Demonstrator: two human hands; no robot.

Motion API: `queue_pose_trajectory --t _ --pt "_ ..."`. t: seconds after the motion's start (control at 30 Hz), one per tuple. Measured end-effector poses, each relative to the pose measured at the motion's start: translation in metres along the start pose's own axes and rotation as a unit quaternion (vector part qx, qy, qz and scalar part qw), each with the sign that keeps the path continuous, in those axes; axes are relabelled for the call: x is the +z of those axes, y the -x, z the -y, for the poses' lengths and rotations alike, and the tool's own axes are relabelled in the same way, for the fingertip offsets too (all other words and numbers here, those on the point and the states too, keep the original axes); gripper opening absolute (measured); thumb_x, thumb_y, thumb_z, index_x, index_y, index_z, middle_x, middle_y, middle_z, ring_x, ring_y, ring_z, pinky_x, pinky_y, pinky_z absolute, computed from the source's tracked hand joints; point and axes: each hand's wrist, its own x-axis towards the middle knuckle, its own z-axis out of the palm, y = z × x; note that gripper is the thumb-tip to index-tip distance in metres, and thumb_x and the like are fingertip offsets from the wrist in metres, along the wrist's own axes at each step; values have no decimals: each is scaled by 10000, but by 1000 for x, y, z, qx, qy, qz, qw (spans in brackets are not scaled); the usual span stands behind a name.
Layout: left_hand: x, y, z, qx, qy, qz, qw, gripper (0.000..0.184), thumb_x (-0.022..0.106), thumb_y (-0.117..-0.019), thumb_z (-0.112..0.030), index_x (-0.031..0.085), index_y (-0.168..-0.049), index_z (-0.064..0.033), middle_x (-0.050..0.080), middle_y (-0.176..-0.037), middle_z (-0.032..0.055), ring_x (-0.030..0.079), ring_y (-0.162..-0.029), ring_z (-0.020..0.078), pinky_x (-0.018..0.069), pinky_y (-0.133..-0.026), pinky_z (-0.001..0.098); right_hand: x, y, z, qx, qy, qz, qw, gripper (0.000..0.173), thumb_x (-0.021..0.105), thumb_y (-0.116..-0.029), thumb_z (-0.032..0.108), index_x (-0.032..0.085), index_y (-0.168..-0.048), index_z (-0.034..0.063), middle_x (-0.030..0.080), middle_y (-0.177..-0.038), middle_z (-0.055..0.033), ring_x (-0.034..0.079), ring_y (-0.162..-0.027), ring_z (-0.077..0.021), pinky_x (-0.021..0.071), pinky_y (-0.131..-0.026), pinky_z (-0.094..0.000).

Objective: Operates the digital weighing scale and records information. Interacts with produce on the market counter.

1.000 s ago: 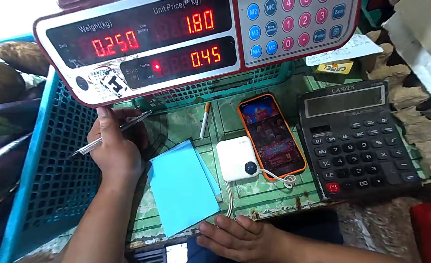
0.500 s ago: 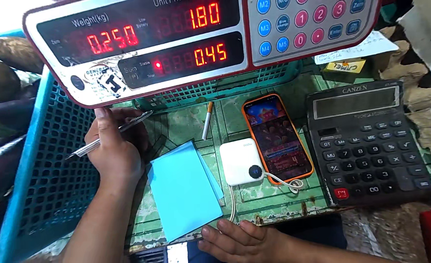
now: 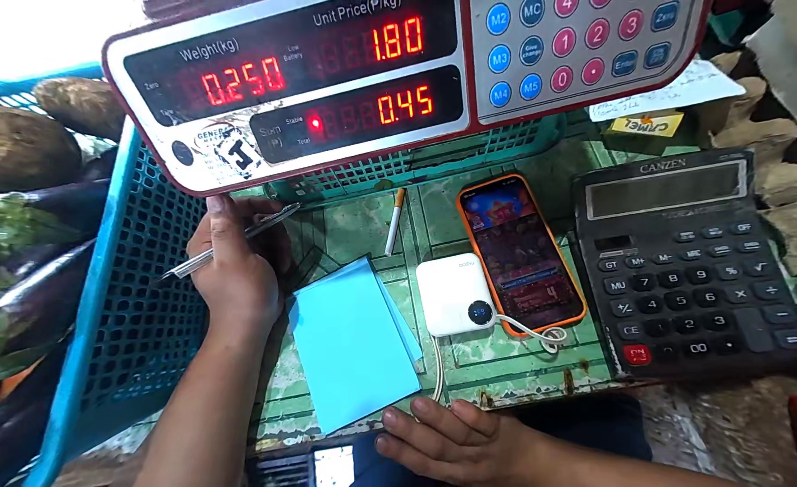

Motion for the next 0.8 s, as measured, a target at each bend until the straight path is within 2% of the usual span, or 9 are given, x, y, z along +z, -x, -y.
queue_pose_trajectory --t 0.1,0.2,0.37,0.5,0.7,0.8 --pt "1 -1 1 6 8 -8 1000 536 178 -1138 -340 642 -965 -134 603 -630 -86 531 -468 23 464 -435 174 1 0 0 1 3 -1 1000 486 422 -1074 155 434 -1553 241 350 -1657 32 185 -1563 -179 38 -1268 -381" --pt "2 -2 2 7 11 -10 1000 529 185 -1138 -329 641 -956 -131 610 -638 -83 536 -469 24 467 -438 173 1 0 -1 -5 13 0 1000 484 417 -1077 171 429 -1556 238 345 -1661 30 204 -1554 -181 77 -1253 -374" --pt "1 -1 1 8 18 -1 1000 503 212 -1139 -314 652 -972 -134 629 -666 -88 542 -492 15 463 -454 165 3 1 0 -7 17 -5 1000 475 422 -1073 170 449 -1542 236 349 -1656 24 179 -1565 -195 21 -1274 -394" --pt "1 -1 0 7 27 8 1000 495 229 -1139 -311 655 -961 -133 608 -640 -91 520 -474 19 440 -437 170 6 2 -1 -10 16 -4 1000 493 434 -1069 191 419 -1560 236 301 -1678 30 138 -1572 -197 1 -1272 -397" --pt "1 -2 -2 3 17 10 1000 477 247 -1137 -313 653 -970 -128 617 -657 -92 528 -483 13 450 -444 166 6 2 -1 -10 32 -4 999 477 426 -1074 192 430 -1547 250 308 -1673 33 162 -1559 -182 44 -1251 -373" --pt "1 -2 -1 -1 21 11 1000 474 261 -1136 -327 659 -973 -126 616 -657 -84 522 -480 18 446 -441 166 5 2 -1 -11 34 0 999 484 431 -1071 186 427 -1551 249 293 -1680 30 136 -1569 -189 4 -1264 -387"
